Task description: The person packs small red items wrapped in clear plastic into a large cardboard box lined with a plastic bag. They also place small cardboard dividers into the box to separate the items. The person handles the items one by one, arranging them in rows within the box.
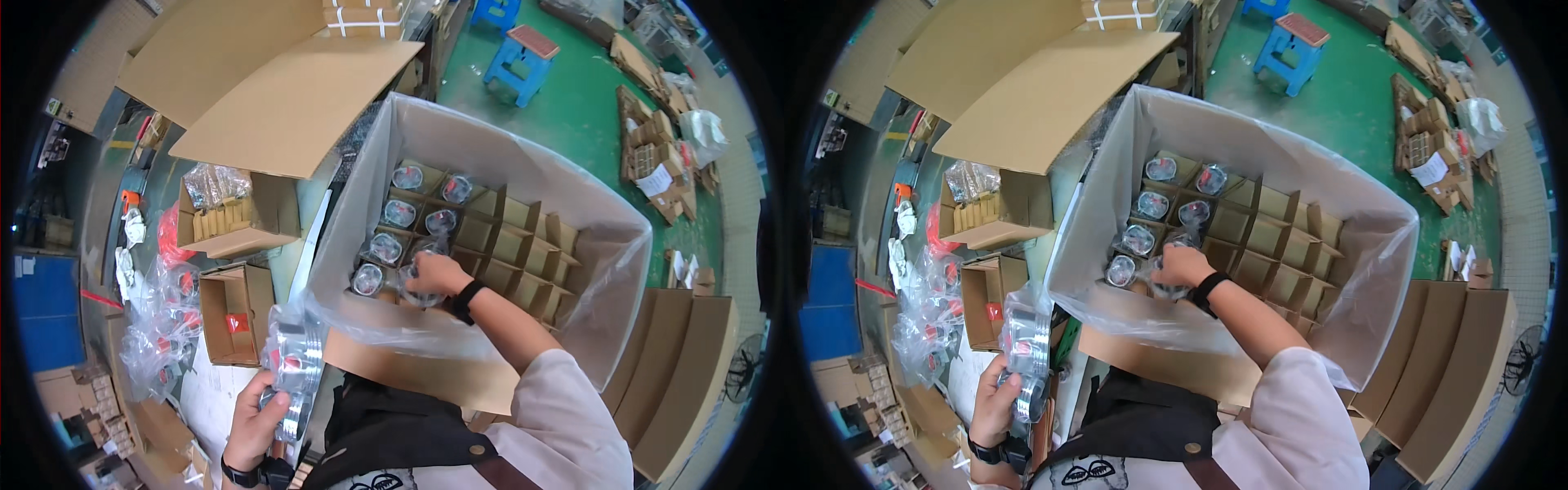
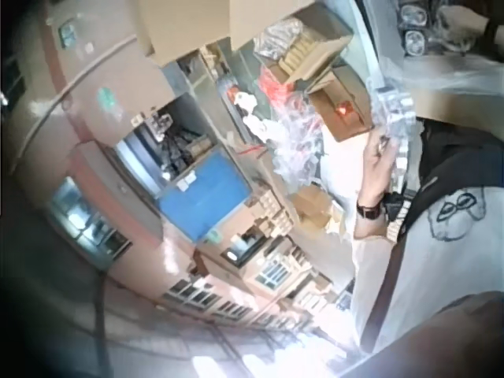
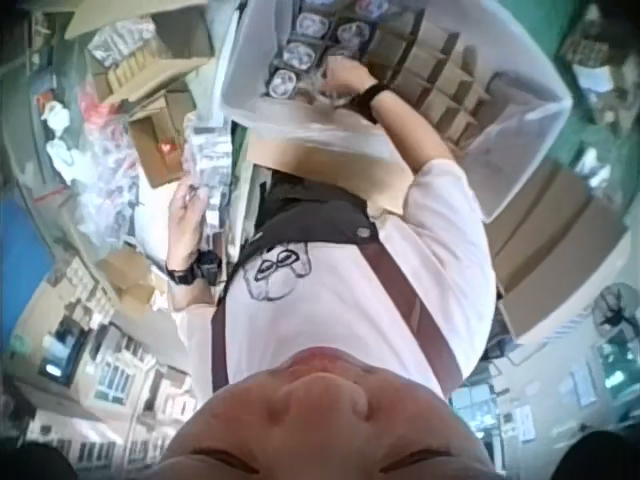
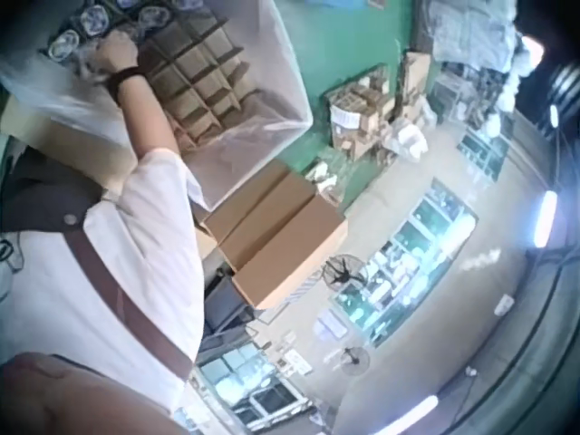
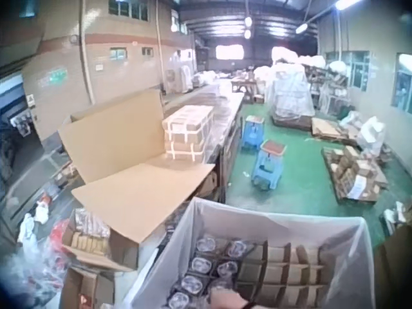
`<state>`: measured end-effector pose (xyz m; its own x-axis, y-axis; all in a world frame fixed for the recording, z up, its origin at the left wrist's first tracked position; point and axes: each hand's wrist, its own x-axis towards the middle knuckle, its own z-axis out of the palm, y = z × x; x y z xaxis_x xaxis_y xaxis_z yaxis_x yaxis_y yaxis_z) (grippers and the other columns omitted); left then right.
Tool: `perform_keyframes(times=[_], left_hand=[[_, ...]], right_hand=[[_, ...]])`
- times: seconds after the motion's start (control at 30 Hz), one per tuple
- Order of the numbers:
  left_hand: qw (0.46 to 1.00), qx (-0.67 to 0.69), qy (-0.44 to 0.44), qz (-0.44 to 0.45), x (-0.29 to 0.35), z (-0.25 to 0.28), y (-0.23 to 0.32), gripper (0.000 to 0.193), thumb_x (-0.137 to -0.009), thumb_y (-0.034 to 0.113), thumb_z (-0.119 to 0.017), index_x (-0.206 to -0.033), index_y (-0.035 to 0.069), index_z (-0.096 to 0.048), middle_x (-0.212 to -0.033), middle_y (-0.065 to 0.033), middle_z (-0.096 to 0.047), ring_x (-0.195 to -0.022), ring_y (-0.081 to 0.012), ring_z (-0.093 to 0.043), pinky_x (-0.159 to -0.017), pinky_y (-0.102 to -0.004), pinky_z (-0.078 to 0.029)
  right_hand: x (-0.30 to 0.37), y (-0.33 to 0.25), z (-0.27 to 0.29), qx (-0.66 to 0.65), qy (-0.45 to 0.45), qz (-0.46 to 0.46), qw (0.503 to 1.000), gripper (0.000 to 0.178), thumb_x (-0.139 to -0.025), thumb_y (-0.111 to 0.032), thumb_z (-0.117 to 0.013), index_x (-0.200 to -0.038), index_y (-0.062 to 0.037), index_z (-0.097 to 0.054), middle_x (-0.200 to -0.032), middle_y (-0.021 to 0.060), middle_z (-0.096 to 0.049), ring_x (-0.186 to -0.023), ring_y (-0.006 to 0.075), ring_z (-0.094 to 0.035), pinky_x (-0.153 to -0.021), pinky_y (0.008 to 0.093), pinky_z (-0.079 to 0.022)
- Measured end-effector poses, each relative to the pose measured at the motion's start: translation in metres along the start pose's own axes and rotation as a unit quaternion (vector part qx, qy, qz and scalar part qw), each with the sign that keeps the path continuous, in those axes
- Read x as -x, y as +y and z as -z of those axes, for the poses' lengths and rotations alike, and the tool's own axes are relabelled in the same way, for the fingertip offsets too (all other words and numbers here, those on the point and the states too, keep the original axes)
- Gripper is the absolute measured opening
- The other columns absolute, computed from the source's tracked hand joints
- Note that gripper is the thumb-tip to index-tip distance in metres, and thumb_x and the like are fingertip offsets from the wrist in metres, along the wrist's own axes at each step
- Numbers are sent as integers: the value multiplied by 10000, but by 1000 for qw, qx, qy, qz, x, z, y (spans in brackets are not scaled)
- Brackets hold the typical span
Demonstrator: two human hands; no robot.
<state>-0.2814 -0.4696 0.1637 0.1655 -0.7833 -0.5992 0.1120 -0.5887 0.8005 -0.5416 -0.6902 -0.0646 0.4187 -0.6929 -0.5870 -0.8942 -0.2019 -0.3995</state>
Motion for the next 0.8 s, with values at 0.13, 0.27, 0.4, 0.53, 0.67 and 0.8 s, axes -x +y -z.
perform_keyframes(times=[0.13, 0.27, 0.4, 0.53, 0.67, 0.8], left_hand=[[1000, -3, -16, 21, -37, -58, 15, 252, -931, 155, -628, -1146, 41, -562, -994, 15, -606, -874, -44, -529, -779, -204, -432], [998, -40, -48, 28, -74, -104, 21, 280, -949, 177, -614, -1187, 42, -552, -1018, 14, -604, -895, -41, -528, -791, -209, -436], [984, -168, -64, -9, -101, -120, 5, 319, -936, 205, -633, -1189, 25, -562, -1028, -14, -610, -923, -85, -537, -806, -246, -444], [855, -476, -103, -175, -130, -166, -1, 401, -891, 298, -664, -1183, 37, -575, -1066, -150, -627, -973, -279, -605, -853, -336, -472], [810, -495, -146, -278, -156, -232, -12, 491, -876, 349, -673, -1242, 59, -521, -1120, -180, -624, -979, -337, -620, -848, -403, -485], [872, -427, -192, -144, -189, -241, -30, 543, -877, 389, -682, -1256, 47, -495, -1073, -134, -631, -937, -249, -619, -826, -349, -484]], right_hand=[[-15, -5, -55, 25, 14, 50, 998, 427, -765, -300, -659, -1028, 36, -650, -969, 208, -677, -930, 356, -659, -788, 405, -546], [-23, -32, -129, -82, 286, 36, 954, 372, -837, -150, -552, -1115, 97, -553, -1133, 273, -582, -873, 446, -632, -783, 488, -532], [11, 18, -75, -203, 49, 163, 964, 381, -870, -171, -532, -1180, 45, -580, -1256, 347, -496, -1000, 452, -612, -864, 484, -497], [96, 43, 42, -726, -25, 82, 683, 642, -908, -438, -618, -1358, -22, -429, -1152, 123, -606, -969, 196, -625, -749, 345, -544], [71, 109, 58, -607, 119, 41, 785, 437, -840, -216, -668, -1197, 2, -541, -892, 109, -666, -747, 115, -630, -462, 266, -498], [-9, 172, 87, -250, 410, -62, 875, 344, -835, -216, -537, -1067, 35, -583, -933, 278, -656, -882, 448, -622, -792, 489, -504]])
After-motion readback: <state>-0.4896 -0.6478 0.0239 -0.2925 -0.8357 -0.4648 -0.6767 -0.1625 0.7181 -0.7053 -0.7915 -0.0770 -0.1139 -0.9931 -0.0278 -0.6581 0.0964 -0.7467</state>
